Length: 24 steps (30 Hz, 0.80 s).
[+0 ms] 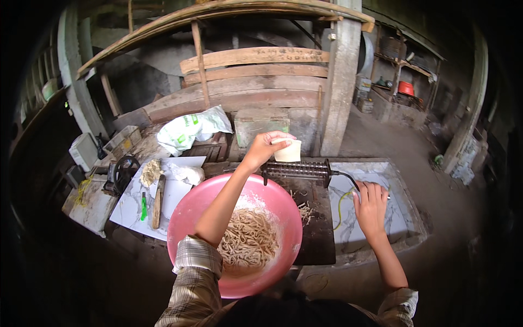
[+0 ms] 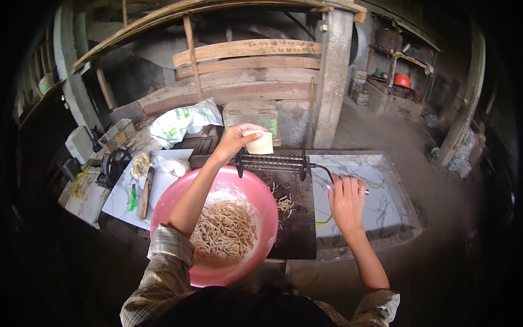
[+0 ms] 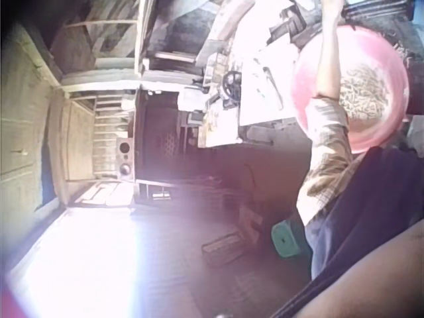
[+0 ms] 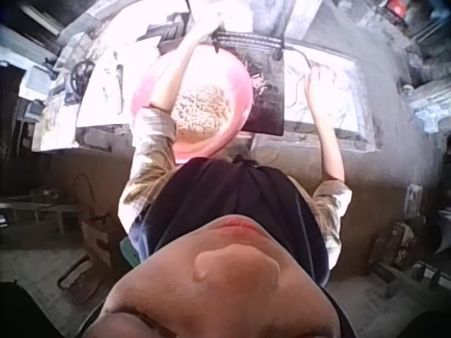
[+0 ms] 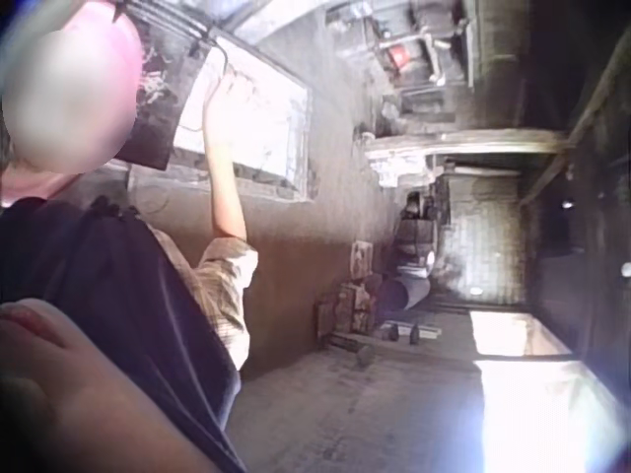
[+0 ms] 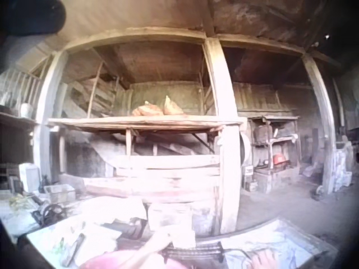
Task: The person uses a hand-cranked noodle maker to process dough, then flattens dough by hand and with a wooden roller on a table, and cuts a piece of dough with a knife.
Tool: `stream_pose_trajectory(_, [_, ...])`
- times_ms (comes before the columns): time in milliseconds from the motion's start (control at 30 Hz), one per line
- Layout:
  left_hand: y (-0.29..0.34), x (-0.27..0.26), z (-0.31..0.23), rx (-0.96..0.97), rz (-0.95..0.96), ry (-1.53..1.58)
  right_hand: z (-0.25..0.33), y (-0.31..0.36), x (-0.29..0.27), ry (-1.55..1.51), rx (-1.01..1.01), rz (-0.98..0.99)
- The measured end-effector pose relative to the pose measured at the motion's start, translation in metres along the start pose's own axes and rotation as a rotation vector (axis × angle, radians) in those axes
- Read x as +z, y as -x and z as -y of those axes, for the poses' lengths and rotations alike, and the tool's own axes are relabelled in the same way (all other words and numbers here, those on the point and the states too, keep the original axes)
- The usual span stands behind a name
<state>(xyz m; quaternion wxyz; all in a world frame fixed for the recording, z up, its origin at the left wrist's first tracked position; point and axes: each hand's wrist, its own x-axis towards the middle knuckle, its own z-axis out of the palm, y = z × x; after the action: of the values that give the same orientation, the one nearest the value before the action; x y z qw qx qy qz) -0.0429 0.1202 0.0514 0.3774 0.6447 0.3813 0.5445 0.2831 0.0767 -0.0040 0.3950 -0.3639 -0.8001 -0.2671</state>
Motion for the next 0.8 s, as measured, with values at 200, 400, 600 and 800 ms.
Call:
stream_pose_trajectory(200, [0.009,0.005,0.007,-0.027,-0.04,-0.205,-0.019,0.01,0.011,0.118,-0.078,-0.003])
stream_pose_trajectory(400, [0.011,0.008,0.014,-0.044,-0.09,-0.211,-0.023,0.008,0.011,0.059,-0.102,-0.043])
stream_pose_trajectory(600, [0.004,0.009,0.012,-0.071,-0.048,-0.22,-0.024,0.006,0.012,0.092,-0.097,-0.065])
stream_pose_trajectory(800, [0.004,0.004,0.021,-0.023,-0.013,-0.231,-0.025,-0.002,0.016,0.158,-0.112,-0.098])
